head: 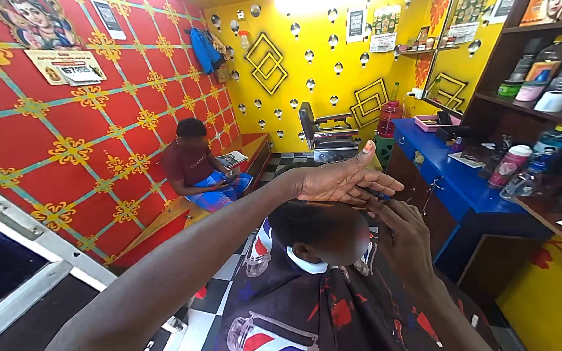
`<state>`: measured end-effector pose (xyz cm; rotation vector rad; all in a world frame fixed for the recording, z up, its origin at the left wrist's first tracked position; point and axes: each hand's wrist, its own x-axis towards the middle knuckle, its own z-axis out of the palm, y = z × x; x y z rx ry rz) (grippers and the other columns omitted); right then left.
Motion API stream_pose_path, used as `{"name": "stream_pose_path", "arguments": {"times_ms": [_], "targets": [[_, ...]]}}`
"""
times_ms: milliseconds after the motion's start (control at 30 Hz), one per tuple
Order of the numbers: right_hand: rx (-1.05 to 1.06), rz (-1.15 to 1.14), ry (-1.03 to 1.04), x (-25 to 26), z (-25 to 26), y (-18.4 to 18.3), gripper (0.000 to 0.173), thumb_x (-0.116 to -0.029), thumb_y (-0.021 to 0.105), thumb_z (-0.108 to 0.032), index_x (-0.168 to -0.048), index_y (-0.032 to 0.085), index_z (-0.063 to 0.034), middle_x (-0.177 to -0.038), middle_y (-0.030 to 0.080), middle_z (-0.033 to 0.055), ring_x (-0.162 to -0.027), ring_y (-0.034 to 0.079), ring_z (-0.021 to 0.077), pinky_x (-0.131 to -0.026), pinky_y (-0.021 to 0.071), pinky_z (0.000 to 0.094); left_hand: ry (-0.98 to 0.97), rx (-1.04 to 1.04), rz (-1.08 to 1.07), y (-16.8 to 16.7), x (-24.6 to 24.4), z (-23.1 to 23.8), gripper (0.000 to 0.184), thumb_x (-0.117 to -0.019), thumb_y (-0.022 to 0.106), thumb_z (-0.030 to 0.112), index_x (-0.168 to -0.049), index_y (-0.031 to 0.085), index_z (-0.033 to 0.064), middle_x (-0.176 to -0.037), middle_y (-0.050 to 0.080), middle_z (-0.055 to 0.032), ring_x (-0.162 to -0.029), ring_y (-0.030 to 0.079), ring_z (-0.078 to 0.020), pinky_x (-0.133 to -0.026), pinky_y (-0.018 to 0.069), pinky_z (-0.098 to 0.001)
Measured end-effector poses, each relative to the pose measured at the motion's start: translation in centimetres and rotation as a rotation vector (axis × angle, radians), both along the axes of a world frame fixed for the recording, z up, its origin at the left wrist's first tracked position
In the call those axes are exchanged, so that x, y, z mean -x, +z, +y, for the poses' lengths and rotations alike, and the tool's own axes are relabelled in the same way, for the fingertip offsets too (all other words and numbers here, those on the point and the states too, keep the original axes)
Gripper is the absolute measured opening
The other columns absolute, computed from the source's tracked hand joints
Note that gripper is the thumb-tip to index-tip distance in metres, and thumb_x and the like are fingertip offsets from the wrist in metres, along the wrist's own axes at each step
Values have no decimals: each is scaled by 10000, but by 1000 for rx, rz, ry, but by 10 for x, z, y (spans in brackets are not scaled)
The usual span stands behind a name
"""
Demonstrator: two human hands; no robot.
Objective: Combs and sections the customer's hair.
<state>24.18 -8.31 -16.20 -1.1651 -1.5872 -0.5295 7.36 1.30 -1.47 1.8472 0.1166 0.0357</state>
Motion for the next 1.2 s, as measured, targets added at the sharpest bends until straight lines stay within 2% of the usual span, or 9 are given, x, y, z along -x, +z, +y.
{"name": "stream_pose_path", "arguments": {"times_ms": [133, 233, 300, 400, 500, 600, 733, 1033, 1200], "targets": [[186, -41, 83, -8, -7, 3, 302, -1006, 472, -229, -1028, 766, -164, -866, 679, -16, -827, 660, 150, -756, 548, 372, 16, -28, 10, 1, 2, 0, 928, -1025, -31, 641, -1511, 440, 6, -1514, 482, -177, -1372, 501, -281, -1160, 390, -452], [479, -181, 270, -22, -13, 5, 303, -1020, 487, -300, -1011, 770, -189, -894, 707, -31, -861, 688, 147, -789, 570, 415, 28, -36, 17, 1, 2, 0, 921, -1026, -19, 643, -1505, 451, 13, -1528, 472, -166, -1384, 495, -281, -1161, 390, -462], [544, -209, 426, -29, -12, 2, 342, -1057, 474, -366, -1026, 765, -189, -903, 705, -39, -872, 672, 119, -813, 542, 389, 30, -30, 19, 1, 2, 0, 923, -1024, -15, 650, -1503, 455, 16, -1530, 471, -163, -1385, 492, -279, -1161, 388, -468], [324, 85, 466, -27, -6, -9, 303, -1057, 511, -388, -1028, 747, -200, -931, 701, -91, -906, 652, 42, -881, 536, 320, 34, -15, 26, 2, 3, -1, 923, -1025, -12, 651, -1508, 447, 13, -1524, 473, -169, -1381, 498, -269, -1165, 388, -451], [141, 297, 364, -24, 4, -16, 235, -1030, 555, -268, -1077, 737, -128, -955, 697, -67, -877, 667, 20, -808, 583, 225, 10, -47, 13, -1, 2, 2, 926, -1026, -18, 646, -1511, 445, 8, -1484, 513, -186, -1340, 539, -268, -1128, 433, -436], [134, 268, 274, -22, 9, -19, 238, -1021, 551, -246, -1063, 748, -119, -961, 705, -61, -896, 655, 31, -829, 559, 260, -192, -3, -105, -25, -8, 39, 894, -1050, 91, 659, -1519, 422, -26, -1501, 488, -245, -1359, 529, -345, -1132, 440, -496], [122, 199, 215, -18, 12, -20, 275, -1030, 525, -280, -1031, 764, -143, -980, 718, -57, -952, 657, 68, -893, 520, 349, 23, -44, 21, 2, 3, -1, 929, -1028, -26, 638, -1505, 439, -10, -1483, 507, -184, -1339, 536, -261, -1147, 417, -417], [98, 160, 179, -16, 14, -17, 273, -1019, 513, -234, -1034, 766, -132, -992, 726, -39, -953, 664, 81, -893, 518, 345, 12, -51, 14, 2, 5, -1, 934, -1028, -12, 647, -1502, 436, -22, -1476, 509, -197, -1351, 529, -264, -1157, 409, -416], [130, 119, 152, -16, 12, -13, 285, -1011, 499, -215, -1030, 774, -146, -977, 724, -35, -946, 671, 104, -882, 522, 374, 17, -33, 23, -2, 4, 4, 936, -1018, 5, 674, -1514, 443, 11, -1494, 508, -177, -1358, 529, -261, -1160, 408, -418]]}}
